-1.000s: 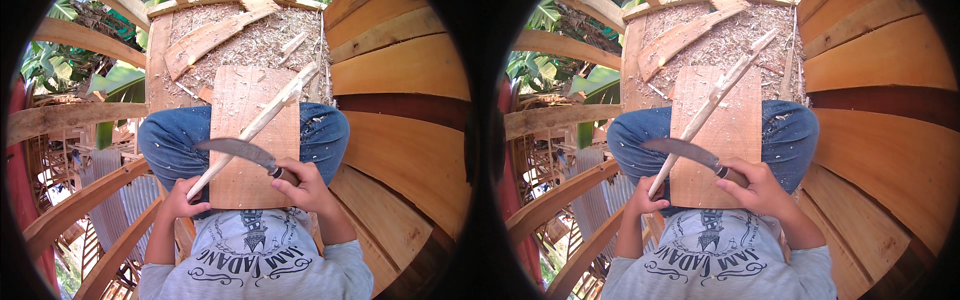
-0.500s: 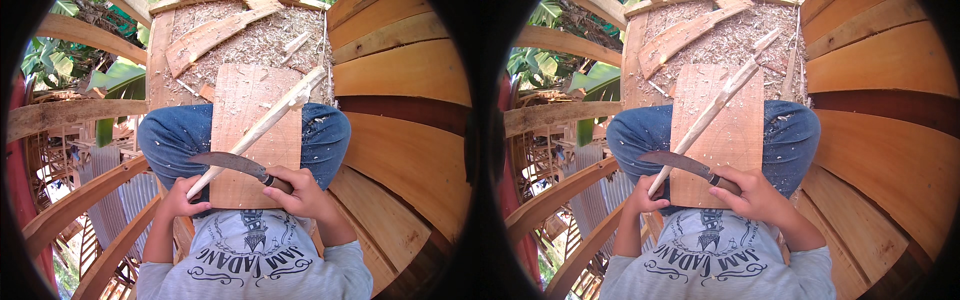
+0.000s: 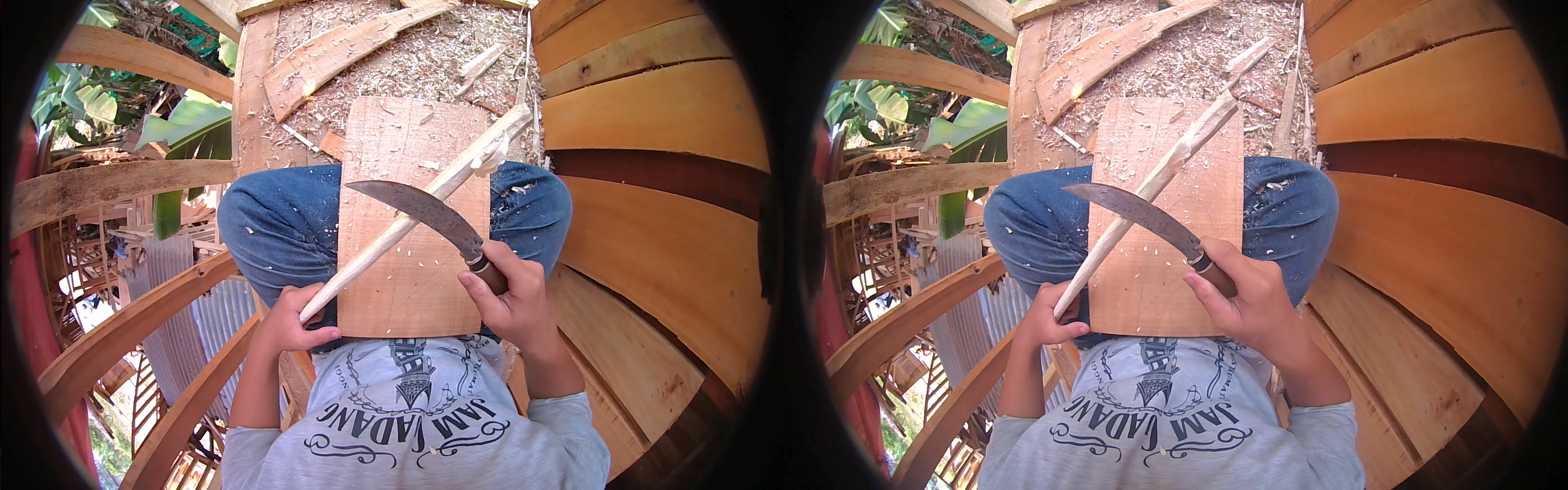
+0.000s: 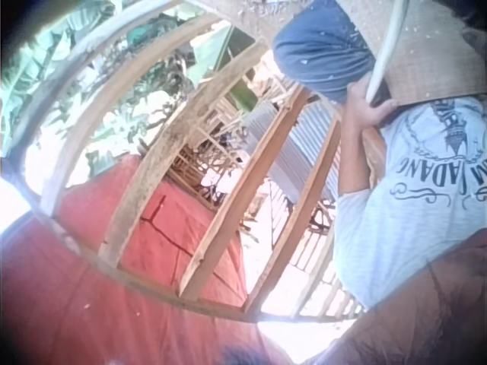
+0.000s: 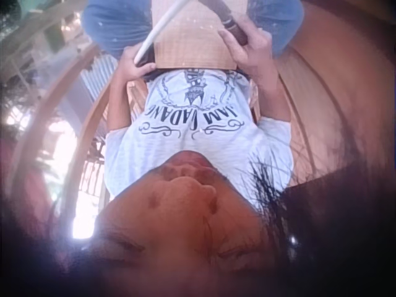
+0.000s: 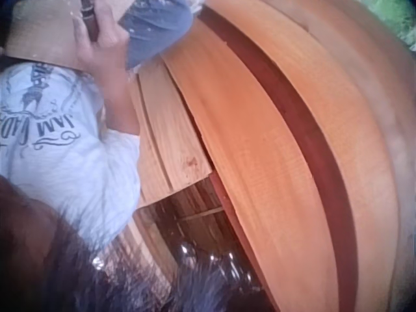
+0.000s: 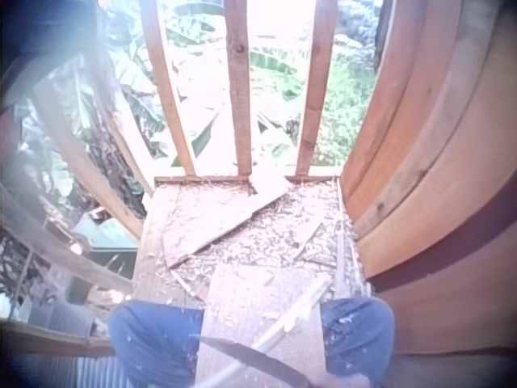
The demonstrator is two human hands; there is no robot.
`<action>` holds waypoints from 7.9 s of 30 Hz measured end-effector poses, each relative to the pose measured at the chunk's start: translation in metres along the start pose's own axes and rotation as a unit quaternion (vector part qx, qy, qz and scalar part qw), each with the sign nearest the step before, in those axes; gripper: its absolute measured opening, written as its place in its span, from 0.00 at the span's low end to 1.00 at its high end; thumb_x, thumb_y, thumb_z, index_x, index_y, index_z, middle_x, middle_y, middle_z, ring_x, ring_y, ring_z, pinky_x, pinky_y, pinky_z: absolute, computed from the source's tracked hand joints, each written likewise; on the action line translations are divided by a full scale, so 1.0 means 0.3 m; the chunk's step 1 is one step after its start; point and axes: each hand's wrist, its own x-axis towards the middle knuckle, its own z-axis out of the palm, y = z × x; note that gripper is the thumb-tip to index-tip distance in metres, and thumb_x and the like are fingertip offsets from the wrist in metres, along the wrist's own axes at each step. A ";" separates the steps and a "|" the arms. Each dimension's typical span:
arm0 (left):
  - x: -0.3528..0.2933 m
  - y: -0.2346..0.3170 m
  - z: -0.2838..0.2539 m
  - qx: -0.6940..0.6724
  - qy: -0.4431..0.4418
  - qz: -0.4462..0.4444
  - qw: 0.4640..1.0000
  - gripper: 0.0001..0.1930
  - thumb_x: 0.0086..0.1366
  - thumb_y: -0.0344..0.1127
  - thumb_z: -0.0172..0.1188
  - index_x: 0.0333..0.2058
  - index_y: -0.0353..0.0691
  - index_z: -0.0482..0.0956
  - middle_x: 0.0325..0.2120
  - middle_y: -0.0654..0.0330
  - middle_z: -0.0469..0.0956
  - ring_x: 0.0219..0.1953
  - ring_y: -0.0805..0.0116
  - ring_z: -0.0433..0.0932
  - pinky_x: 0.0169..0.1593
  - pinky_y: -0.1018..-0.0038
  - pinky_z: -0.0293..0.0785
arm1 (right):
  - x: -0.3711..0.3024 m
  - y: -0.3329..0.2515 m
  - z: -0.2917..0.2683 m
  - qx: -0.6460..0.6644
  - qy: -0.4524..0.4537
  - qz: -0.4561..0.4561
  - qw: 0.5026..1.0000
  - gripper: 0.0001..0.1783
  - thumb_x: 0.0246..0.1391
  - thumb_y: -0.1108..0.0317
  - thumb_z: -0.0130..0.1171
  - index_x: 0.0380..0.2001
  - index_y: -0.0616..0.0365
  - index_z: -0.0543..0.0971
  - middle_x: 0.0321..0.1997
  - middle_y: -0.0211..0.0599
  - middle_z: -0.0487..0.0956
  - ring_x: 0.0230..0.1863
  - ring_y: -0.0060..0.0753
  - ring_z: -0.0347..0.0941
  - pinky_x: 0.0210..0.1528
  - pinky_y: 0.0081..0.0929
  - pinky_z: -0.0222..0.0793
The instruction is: The person is sitting cross-legged on a wooden platform, carving a long, thin piece of wood using a curved knife. They hold the wood in their left hand and use the knife in their right hand to shave off thin layers, creating wood shavings that accumulate on the platform.
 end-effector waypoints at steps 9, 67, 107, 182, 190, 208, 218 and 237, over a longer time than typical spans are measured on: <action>0.004 0.013 -0.005 -0.007 -0.003 -0.004 1.000 0.23 0.42 0.45 0.70 0.31 0.34 0.74 0.11 0.66 0.60 0.13 0.77 0.58 0.19 0.78 0.53 | 0.001 -0.009 0.018 0.124 -0.114 0.072 0.983 0.12 0.52 0.72 0.59 0.39 0.64 0.75 0.20 0.31 0.76 0.20 0.18 0.70 0.24 0.19 0.64; 0.007 0.001 -0.017 -0.012 -0.020 0.014 1.000 0.20 0.43 0.44 0.71 0.23 0.38 0.71 0.10 0.64 0.63 0.12 0.73 0.63 0.19 0.76 0.57 | 0.025 0.062 -0.085 0.303 0.184 0.112 0.928 0.15 0.61 0.60 0.50 0.39 0.62 0.66 0.11 0.28 0.61 0.07 0.14 0.55 0.08 0.14 0.51; 0.007 -0.005 -0.011 -0.022 -0.018 0.024 0.999 0.25 0.44 0.41 0.71 0.37 0.33 0.70 0.11 0.70 0.56 0.14 0.79 0.54 0.19 0.79 0.51 | 0.197 0.114 -0.012 -0.322 0.204 -0.102 0.919 0.33 0.36 0.36 0.65 0.09 0.54 0.65 0.07 0.29 0.60 0.10 0.30 0.61 0.14 0.27 0.54; -0.088 0.174 0.088 -0.005 0.012 -0.007 1.000 0.19 0.48 0.31 0.69 0.23 0.41 0.62 0.12 0.70 0.59 0.15 0.81 0.56 0.19 0.80 0.51 | 0.171 0.007 -0.004 -0.176 0.082 -0.241 0.951 0.31 0.44 0.41 0.63 0.10 0.56 0.67 0.08 0.32 0.64 0.10 0.35 0.62 0.15 0.29 0.59; -0.078 0.160 0.087 -0.045 -0.003 0.003 0.999 0.20 0.46 0.29 0.69 0.23 0.41 0.60 0.13 0.72 0.57 0.16 0.83 0.55 0.19 0.82 0.49 | 0.182 0.008 -0.026 -0.200 0.117 -0.250 0.940 0.29 0.43 0.42 0.64 0.12 0.56 0.68 0.10 0.35 0.66 0.11 0.36 0.64 0.15 0.29 0.59; -0.030 0.192 0.090 -0.014 -0.007 -0.012 1.000 0.18 0.47 0.37 0.70 0.24 0.38 0.66 0.12 0.69 0.60 0.15 0.80 0.56 0.19 0.79 0.51 | 0.148 0.052 -0.027 -0.109 0.127 -0.087 0.982 0.31 0.44 0.37 0.60 0.14 0.57 0.69 0.10 0.34 0.66 0.13 0.37 0.67 0.16 0.29 0.61; -0.044 0.196 0.087 -0.014 -0.036 -0.017 0.999 0.21 0.45 0.34 0.71 0.24 0.41 0.62 0.14 0.71 0.58 0.16 0.82 0.56 0.20 0.81 0.51 | 0.143 0.138 -0.065 -0.215 0.118 -0.217 0.945 0.30 0.36 0.39 0.66 0.15 0.55 0.68 0.11 0.32 0.62 0.14 0.35 0.67 0.16 0.29 0.62; -0.034 0.228 0.117 0.024 0.002 0.004 1.000 0.18 0.48 0.39 0.70 0.26 0.37 0.69 0.11 0.68 0.62 0.14 0.79 0.59 0.18 0.79 0.52 | 0.145 0.097 -0.081 -0.184 0.129 -0.251 0.941 0.24 0.49 0.48 0.63 0.18 0.58 0.71 0.11 0.33 0.65 0.13 0.28 0.68 0.17 0.26 0.61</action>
